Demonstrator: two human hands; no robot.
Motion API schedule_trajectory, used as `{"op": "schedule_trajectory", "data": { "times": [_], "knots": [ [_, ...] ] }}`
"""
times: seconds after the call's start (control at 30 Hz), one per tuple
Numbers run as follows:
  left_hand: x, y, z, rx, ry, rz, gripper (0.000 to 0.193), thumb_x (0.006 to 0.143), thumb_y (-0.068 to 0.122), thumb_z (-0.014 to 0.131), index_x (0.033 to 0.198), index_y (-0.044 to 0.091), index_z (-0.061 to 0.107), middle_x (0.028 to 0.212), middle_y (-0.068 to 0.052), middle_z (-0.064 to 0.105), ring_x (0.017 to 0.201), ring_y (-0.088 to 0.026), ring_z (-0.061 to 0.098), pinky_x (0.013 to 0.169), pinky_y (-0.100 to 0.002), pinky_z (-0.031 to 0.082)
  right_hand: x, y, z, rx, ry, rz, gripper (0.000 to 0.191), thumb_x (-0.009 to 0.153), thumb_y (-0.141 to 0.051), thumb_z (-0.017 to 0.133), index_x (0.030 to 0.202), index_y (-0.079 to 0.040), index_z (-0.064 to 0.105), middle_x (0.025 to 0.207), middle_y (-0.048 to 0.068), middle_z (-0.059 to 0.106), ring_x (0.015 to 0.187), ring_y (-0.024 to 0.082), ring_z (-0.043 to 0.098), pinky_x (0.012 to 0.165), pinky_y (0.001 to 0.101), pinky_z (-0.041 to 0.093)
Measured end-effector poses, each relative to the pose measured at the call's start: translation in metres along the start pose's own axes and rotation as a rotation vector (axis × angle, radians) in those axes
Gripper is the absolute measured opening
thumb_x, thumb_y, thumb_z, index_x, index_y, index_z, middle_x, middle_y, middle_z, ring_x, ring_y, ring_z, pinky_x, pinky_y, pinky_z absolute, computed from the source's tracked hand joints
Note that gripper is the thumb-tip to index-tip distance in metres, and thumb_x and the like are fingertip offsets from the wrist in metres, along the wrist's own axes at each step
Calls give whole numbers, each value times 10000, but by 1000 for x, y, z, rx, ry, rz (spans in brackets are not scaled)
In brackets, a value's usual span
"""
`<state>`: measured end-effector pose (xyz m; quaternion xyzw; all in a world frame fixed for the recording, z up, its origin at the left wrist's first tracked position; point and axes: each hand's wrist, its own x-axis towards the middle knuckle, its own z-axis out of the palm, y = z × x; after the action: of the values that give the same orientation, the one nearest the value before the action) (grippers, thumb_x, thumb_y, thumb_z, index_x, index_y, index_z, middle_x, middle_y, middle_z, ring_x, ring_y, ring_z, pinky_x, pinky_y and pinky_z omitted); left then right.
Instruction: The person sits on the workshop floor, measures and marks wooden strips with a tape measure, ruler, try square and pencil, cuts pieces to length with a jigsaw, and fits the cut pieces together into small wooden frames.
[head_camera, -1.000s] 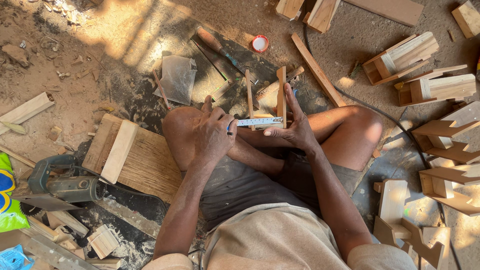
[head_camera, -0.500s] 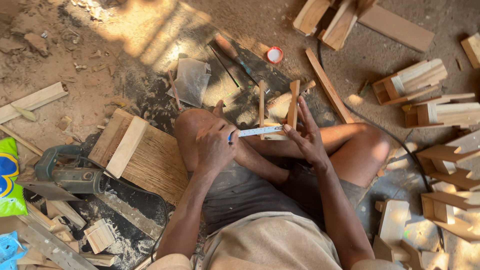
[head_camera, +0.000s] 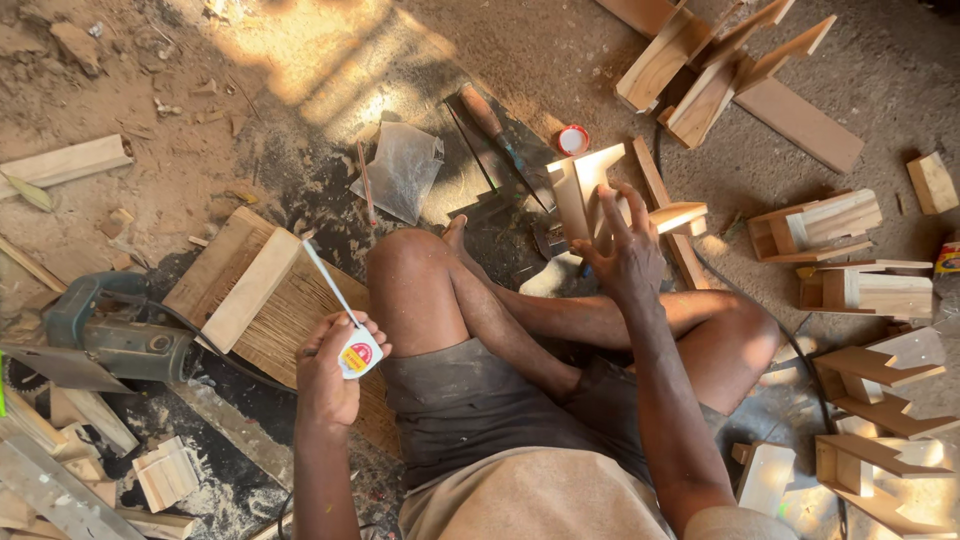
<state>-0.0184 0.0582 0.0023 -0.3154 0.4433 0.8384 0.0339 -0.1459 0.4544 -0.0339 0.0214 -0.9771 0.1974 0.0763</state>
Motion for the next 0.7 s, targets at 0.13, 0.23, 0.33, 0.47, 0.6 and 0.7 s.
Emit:
{"op": "schedule_trajectory", "data": {
  "times": [0.13,0.23,0.33,0.47,0.6,0.7],
  "knots": [
    [10,-4,-28,-92,94,-39,292,999,193,610,1171,-30,685,953,-148,689,846,-267,694,783,-454,613,-3,29,15,-50,78,-12,1075,692,-307,935,1620,-230,399,1574,154,415,1279,423,578,1002,555,539],
    [13,-4,-39,-102,123,-55,331,1009,220,591,1204,-35,670,986,-143,677,877,-261,685,802,-454,605,-8,49,21,-137,41,215,1015,738,-264,923,1615,-284,413,1625,161,383,1253,465,527,959,537,548],
    [14,-4,-40,-113,90,-64,339,1021,227,586,1238,-28,639,1028,-142,664,912,-263,679,815,-456,599,-5,66,25,-152,-17,344,1000,756,-273,922,1601,-287,386,1641,170,330,1278,480,491,939,544,522],
    [13,-8,-34,-157,21,-55,368,1029,205,581,1326,-13,585,1094,-131,643,1005,-255,658,889,-471,584,-10,77,28,-180,76,234,1026,763,-324,923,1634,-277,381,1659,152,322,1334,436,499,1068,549,488],
    [11,-7,-34,-282,-63,-10,438,990,167,564,1392,-4,539,1181,-136,633,1139,-265,644,1019,-479,560,-18,71,35,-278,135,172,1025,729,-434,920,1594,-260,398,1632,141,340,1400,416,445,1080,612,419],
    [9,-5,-39,-366,-125,43,495,971,145,595,1432,-18,520,1239,-141,620,1189,-257,635,1079,-477,546,-24,62,37,-358,188,150,994,765,-493,918,1568,-172,428,1597,220,319,1405,453,355,1041,687,317]
  ]
}}
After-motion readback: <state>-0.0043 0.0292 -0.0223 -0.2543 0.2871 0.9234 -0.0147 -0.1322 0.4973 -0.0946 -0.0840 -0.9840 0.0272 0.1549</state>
